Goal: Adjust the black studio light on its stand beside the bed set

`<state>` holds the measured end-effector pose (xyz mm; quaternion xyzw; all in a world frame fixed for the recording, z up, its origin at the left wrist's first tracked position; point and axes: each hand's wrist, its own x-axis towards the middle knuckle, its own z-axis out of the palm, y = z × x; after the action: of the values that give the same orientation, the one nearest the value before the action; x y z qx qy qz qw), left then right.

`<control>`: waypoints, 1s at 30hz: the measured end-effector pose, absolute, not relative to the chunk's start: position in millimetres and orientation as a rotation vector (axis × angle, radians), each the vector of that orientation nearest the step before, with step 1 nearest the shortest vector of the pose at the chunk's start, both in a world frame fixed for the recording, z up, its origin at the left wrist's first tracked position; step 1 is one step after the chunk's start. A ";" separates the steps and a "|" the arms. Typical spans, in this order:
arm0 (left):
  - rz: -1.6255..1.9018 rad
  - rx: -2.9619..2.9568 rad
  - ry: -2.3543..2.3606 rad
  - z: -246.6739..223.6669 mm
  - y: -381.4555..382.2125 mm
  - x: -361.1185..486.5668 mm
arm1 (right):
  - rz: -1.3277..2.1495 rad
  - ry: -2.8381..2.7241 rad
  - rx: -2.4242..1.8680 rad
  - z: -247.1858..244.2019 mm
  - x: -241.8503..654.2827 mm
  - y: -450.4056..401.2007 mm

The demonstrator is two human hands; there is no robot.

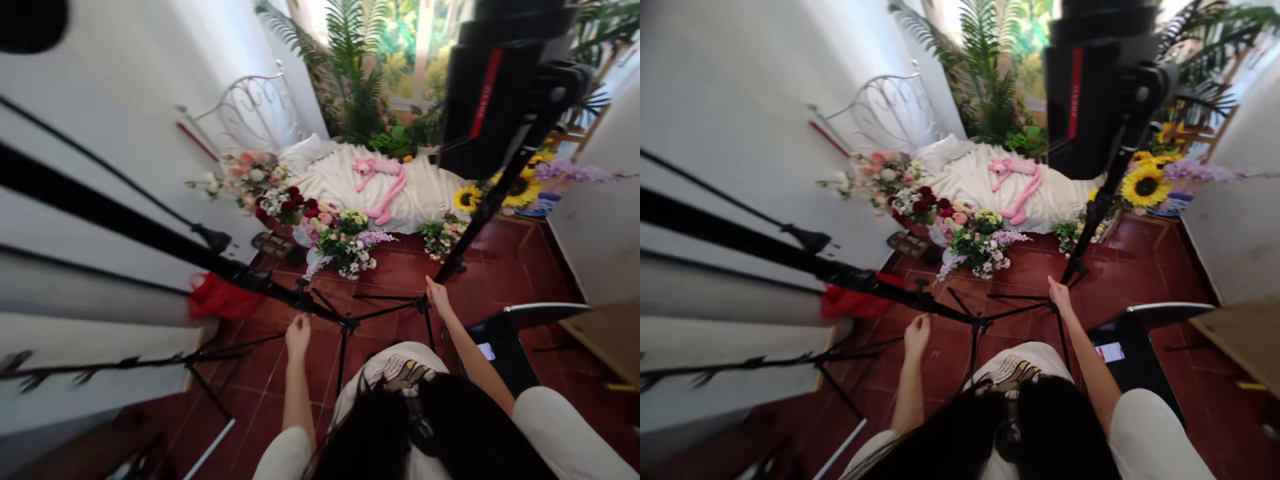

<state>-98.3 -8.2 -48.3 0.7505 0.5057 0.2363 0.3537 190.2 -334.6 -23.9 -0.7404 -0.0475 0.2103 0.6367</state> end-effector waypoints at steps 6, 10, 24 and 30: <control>1.202 1.602 1.263 15.3 -14.6 -72.7 | 0.679 -0.316 -1.652 -36.2 173.7 -284.7; 1.439 1.447 1.074 47.6 -23.7 -41.0 | 0.768 -0.429 -1.667 -25.1 169.3 -243.7; 1.240 1.220 0.937 68.3 -0.2 -6.9 | 1.005 -0.873 -1.481 12.0 115.7 -105.6; 1.286 1.239 0.950 58.2 4.8 -4.0 | 1.095 -1.026 -1.535 39.6 101.7 -57.7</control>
<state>-4.0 4.8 58.2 0.5193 0.3981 0.5388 0.5306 101.7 -57.7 39.6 -0.6283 -0.4201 0.4481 0.4774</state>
